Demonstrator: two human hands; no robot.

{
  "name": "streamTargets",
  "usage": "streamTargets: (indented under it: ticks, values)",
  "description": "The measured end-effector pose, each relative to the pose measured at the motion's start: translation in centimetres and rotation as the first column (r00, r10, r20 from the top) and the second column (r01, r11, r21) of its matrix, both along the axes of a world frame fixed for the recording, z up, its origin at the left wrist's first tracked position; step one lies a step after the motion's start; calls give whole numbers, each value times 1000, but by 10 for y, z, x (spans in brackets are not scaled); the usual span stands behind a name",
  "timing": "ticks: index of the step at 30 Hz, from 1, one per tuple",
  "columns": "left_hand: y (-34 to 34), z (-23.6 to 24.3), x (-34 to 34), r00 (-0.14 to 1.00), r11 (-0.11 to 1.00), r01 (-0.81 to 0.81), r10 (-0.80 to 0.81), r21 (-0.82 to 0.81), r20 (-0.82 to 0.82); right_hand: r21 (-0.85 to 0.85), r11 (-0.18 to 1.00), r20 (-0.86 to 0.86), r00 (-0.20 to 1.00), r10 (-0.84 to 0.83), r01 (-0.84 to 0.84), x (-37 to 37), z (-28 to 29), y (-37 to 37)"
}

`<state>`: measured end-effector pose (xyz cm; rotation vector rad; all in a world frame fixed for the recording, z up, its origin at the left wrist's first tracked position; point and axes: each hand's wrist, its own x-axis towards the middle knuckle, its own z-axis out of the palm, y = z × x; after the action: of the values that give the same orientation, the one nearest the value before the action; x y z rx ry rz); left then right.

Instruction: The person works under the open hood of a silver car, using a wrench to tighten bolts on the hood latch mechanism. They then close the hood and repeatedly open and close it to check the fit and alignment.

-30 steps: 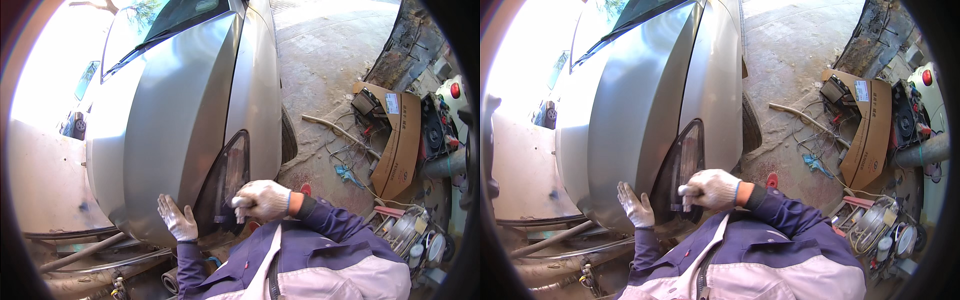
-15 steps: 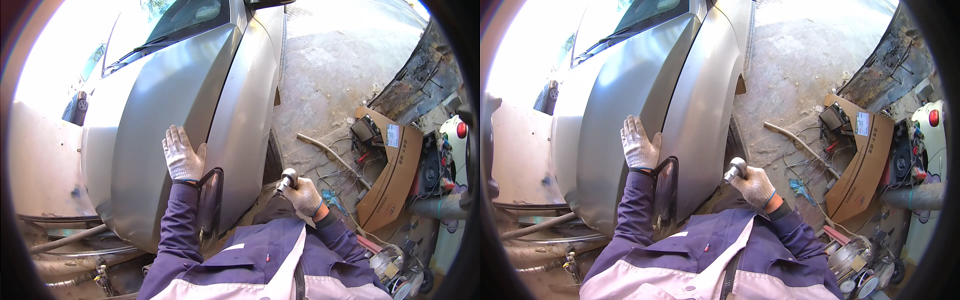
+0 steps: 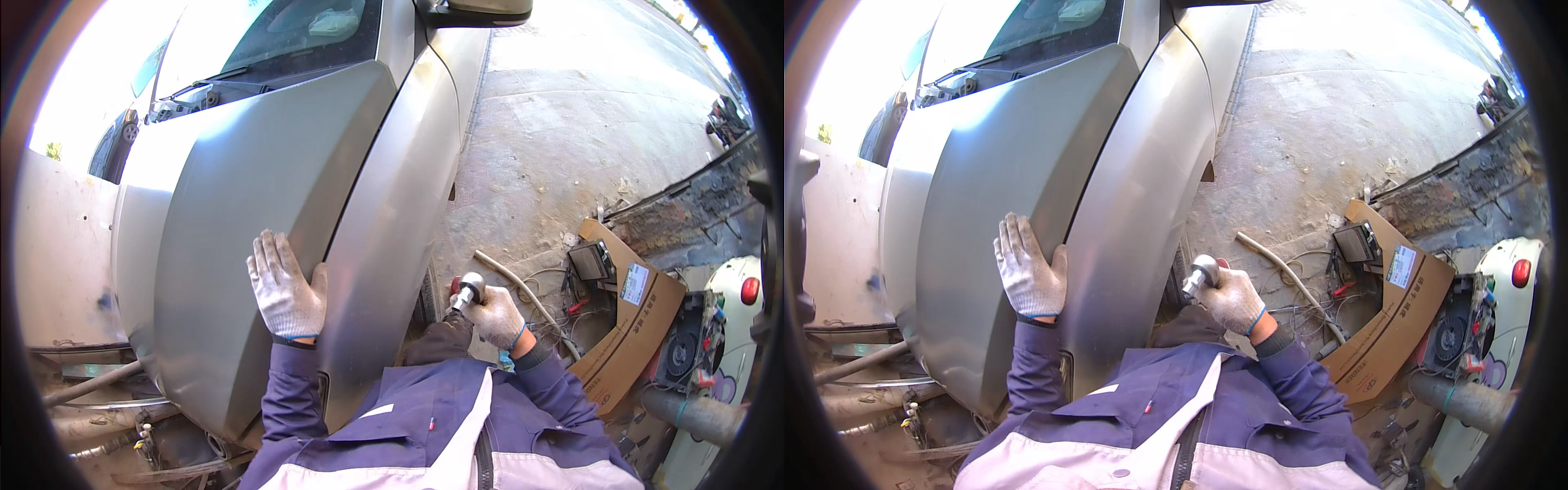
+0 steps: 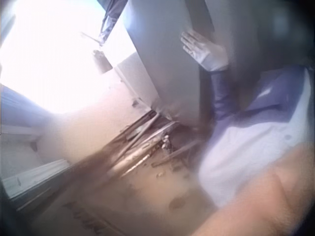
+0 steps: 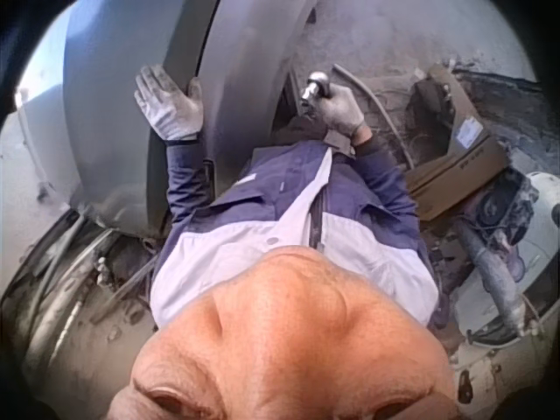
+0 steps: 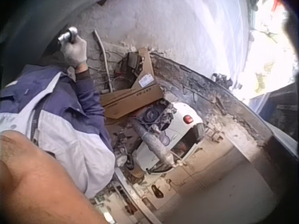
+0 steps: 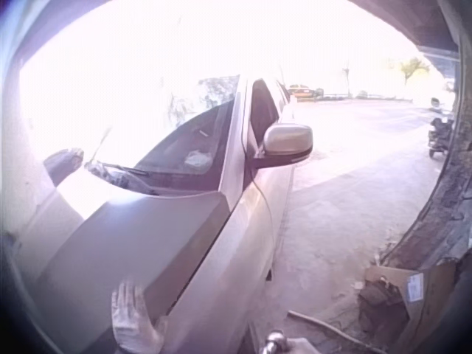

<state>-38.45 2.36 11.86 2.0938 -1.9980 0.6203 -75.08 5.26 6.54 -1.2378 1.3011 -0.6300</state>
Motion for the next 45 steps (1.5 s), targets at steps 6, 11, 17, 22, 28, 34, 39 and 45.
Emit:
streamTargets:
  ticks: [6,11,17,22,28,34,39,45]
  values:
    - [-22,1,-12,999,998,-29,27,-54,-30,-214,967,82,984,158,-138,-9,15,-123]
    - [-16,-2,-9,999,999,-43,42,-31,-35,82,997,229,973,-11,-8,10,20,-171]
    - [-16,-8,-7,998,998,-55,55,-7,-36,198,973,341,939,44,-117,33,19,-206]
    - [-17,-7,-9,995,995,-93,94,26,-28,-73,933,227,905,360,-352,49,26,-235]
    - [-24,-6,-16,986,985,-167,167,41,-3,-441,725,2,808,590,-529,67,46,-292]
    - [-28,-17,-23,964,963,-265,263,-50,-38,-510,617,101,671,735,-599,86,76,-346]
    - [-28,-21,-23,941,938,-336,330,-89,-79,-548,578,102,638,763,-604,107,91,-394]
    - [-22,-25,-21,912,909,-409,404,-83,-72,-446,613,171,610,774,-652,126,91,-419]
